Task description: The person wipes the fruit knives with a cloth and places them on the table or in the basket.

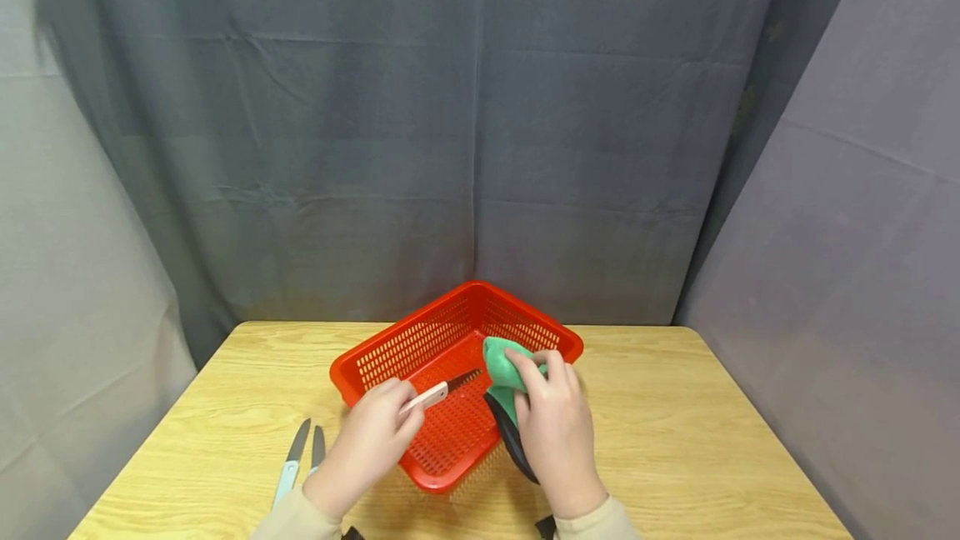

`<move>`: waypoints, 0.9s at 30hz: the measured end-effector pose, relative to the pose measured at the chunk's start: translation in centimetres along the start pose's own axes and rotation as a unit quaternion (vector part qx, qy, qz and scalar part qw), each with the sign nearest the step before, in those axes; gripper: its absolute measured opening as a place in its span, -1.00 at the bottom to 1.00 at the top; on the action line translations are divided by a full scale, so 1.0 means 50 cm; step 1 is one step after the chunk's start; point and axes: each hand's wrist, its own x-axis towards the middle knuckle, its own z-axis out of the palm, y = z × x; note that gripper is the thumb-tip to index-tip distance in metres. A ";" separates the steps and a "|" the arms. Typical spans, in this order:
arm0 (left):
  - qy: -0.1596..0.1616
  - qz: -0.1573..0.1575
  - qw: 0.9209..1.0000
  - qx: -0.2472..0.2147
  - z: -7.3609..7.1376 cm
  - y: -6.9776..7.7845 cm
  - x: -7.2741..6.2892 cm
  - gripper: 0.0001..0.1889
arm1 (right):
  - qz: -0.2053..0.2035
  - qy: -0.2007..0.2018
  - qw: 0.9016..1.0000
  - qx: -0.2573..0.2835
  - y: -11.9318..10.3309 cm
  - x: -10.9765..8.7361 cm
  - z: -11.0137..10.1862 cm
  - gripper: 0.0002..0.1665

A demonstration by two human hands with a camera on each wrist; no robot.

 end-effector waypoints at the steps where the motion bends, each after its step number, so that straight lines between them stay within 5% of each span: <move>1: -0.003 0.000 1.000 0.003 0.002 -0.001 0.003 -0.81 | 0.000 0.000 1.000 0.000 0.001 0.000 0.000 -0.34; 16: -0.047 -0.003 0.997 0.065 0.042 -0.008 0.038 -0.78 | 0.002 -0.002 1.000 -0.004 0.004 -0.002 0.004 -0.35; 27: -0.046 0.011 0.994 0.096 0.059 -0.011 0.042 -0.75 | 0.005 -0.006 1.000 -0.006 0.007 -0.002 0.007 -0.35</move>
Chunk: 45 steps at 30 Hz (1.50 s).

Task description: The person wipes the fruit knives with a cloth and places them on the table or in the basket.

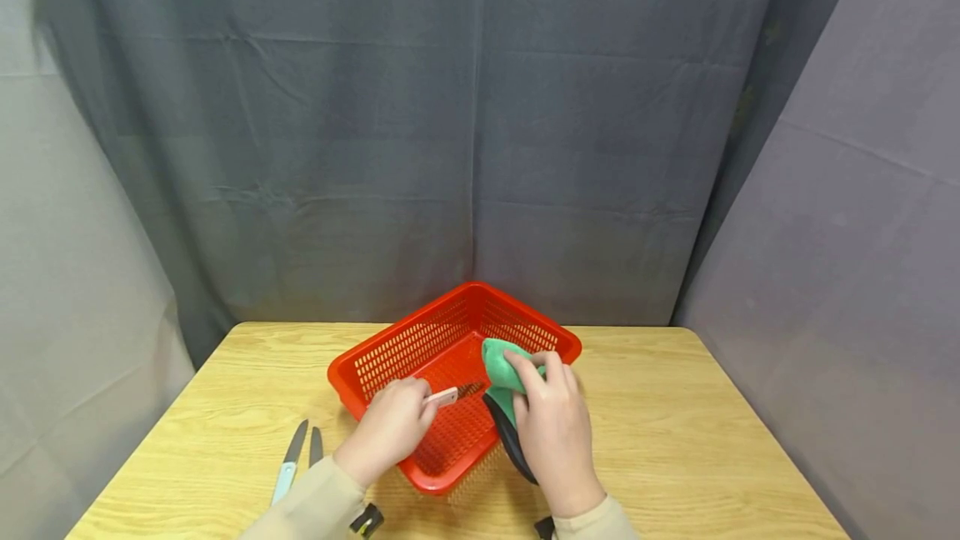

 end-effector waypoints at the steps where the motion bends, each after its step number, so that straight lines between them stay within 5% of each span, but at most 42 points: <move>1: -0.003 -0.001 1.000 0.001 0.001 0.000 0.000 -0.75 | 0.000 -0.001 1.000 0.000 0.000 0.000 0.000 -0.35; 39: -0.046 -0.034 0.998 0.034 0.026 0.002 0.012 -0.75 | 0.001 -0.007 1.000 0.005 0.001 0.000 0.003 -0.34; 45: -0.019 -0.041 0.999 0.023 0.015 0.000 0.010 -0.72 | 0.004 -0.010 1.000 0.001 0.001 -0.001 0.002 -0.33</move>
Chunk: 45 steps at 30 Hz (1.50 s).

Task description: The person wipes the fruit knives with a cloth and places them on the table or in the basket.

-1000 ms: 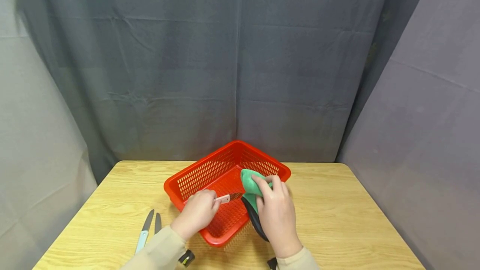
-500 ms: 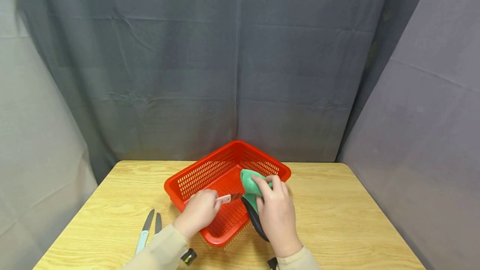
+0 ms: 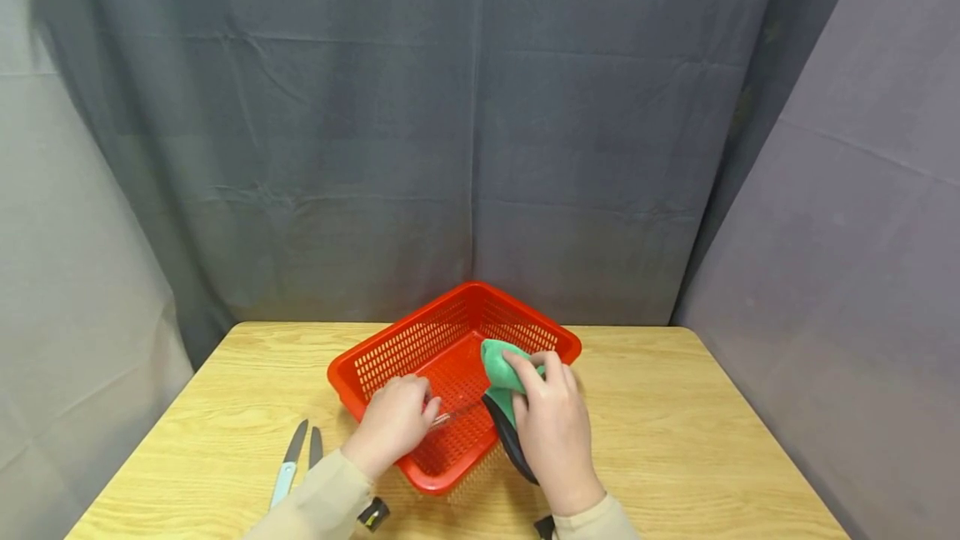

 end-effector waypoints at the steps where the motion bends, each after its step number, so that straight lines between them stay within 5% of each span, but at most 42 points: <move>1: 0.004 0.000 1.000 -0.004 -0.002 0.000 -0.001 -0.72 | 0.000 0.000 1.000 0.000 0.000 0.000 0.000 -0.33; 9: 0.013 0.001 0.999 -0.039 -0.020 -0.008 -0.009 -0.73 | 0.001 0.001 1.000 0.001 0.002 -0.002 0.000 -0.34; 21: 0.134 -0.001 0.985 -0.110 -0.087 -0.024 -0.041 -0.81 | 0.000 -0.002 1.000 0.001 0.002 0.001 -0.001 -0.33; 27: 0.167 -0.007 0.980 -0.111 -0.109 -0.051 -0.056 -0.82 | -0.001 -0.002 1.000 0.003 0.000 0.001 -0.003 -0.34; 35: 0.145 -0.052 0.984 -0.092 -0.121 -0.099 -0.083 -0.84 | -0.018 -0.014 1.000 0.008 0.000 0.004 -0.003 -0.35; 45: 0.031 -0.134 0.987 -0.088 -0.110 -0.161 -0.116 -0.76 | -0.027 -0.017 0.999 0.019 0.011 0.010 -0.010 -0.32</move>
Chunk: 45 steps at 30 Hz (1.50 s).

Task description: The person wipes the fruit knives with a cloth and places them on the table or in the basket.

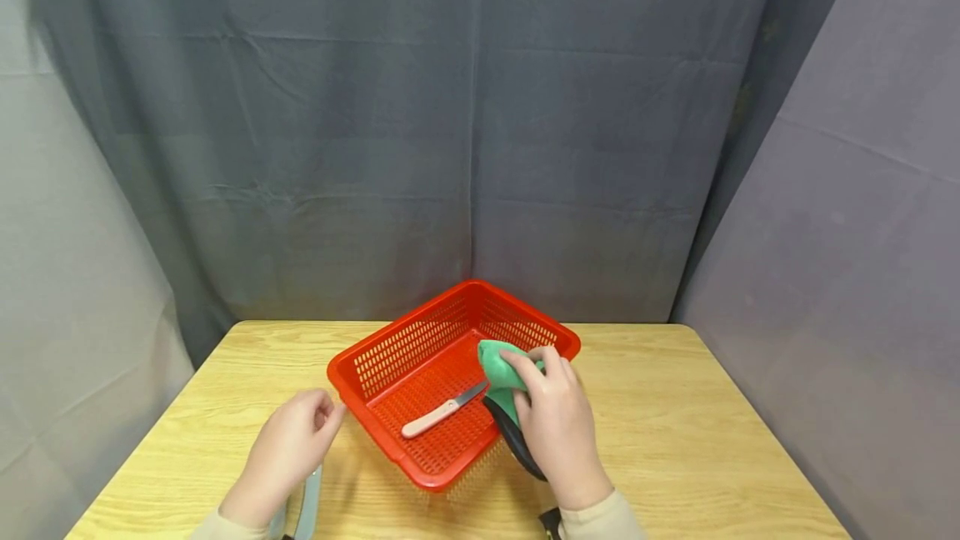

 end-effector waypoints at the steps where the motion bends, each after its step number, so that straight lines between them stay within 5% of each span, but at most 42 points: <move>1: -0.009 -0.005 1.000 0.006 0.002 -0.006 -0.002 -0.75 | 0.001 0.002 1.000 0.001 0.002 0.001 -0.002 -0.33; 7: -0.077 -0.028 0.995 0.056 0.018 -0.047 -0.014 -0.67 | 0.010 0.008 1.000 0.001 0.010 0.004 -0.011 -0.34; 14: -0.162 -0.061 0.980 0.096 0.043 -0.081 -0.020 -0.60 | 0.007 0.005 1.000 -0.002 0.011 0.005 -0.013 -0.35; 45: -0.243 -0.133 0.954 0.114 0.059 -0.095 -0.061 -0.58 | 0.010 0.019 1.000 -0.001 0.016 0.009 -0.017 -0.35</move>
